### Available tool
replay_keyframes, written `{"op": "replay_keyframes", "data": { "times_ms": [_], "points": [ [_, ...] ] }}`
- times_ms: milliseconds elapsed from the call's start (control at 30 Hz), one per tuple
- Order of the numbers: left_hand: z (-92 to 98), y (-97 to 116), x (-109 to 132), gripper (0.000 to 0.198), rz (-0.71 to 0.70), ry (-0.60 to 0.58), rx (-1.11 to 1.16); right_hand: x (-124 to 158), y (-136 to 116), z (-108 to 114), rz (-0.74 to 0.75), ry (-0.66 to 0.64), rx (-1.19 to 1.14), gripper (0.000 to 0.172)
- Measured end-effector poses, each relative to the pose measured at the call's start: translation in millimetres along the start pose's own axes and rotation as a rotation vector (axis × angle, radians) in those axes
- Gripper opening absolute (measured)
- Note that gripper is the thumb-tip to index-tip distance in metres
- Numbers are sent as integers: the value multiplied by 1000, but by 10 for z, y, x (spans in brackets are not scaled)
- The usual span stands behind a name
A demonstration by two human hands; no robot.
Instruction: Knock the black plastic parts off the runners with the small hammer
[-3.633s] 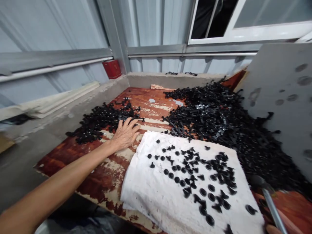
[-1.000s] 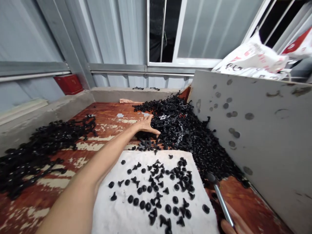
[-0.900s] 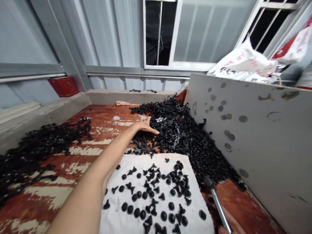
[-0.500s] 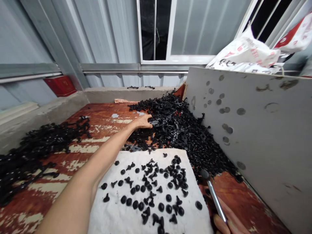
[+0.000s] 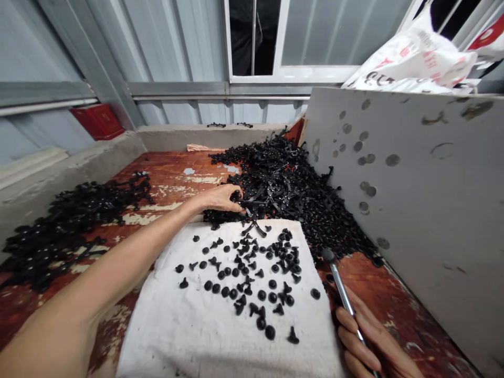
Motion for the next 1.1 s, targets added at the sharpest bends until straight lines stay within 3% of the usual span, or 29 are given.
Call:
{"op": "replay_keyframes", "data": {
  "times_ms": [133, 267, 300, 467, 767, 867, 967, 1100],
  "points": [
    [-42, 88, 82, 34, -104, 15, -189, 8, -12, -18, 31, -6, -17, 43],
    [-53, 338, 308, 29, -176, 307, -433, 11, -21, -24, 62, -7, -35, 41],
    [-99, 420, 360, 29, -217, 327, -482, 12, -27, -35, 68, -6, -36, 41],
    [-444, 666, 421, 29, -427, 68, -533, 24, -45, -71, 68, 25, -47, 47],
    [-617, 817, 272, 20, -475, 1, -539, 27, -37, -38, 69, 17, -54, 51],
    [-534, 806, 202, 16, -502, 20, -411, 24, -34, -21, 67, 3, -53, 47],
    [-310, 764, 146, 10, -516, 41, -128, 20, -29, -9, 82, -30, -60, 44],
    [57, 695, 210, 17, -354, 82, 264, 39, -36, -30, 90, -37, -68, 39]
  ]
}}
Point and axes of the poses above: each hand's wrist, its own x-axis away from the middle knuckle, its own z-axis out of the back of the hand, y = z × x, the point moved 6 cm from there along -x, towards the middle knuckle, and after that the axes turned 3 degrees about z, right-handed, at the moved point
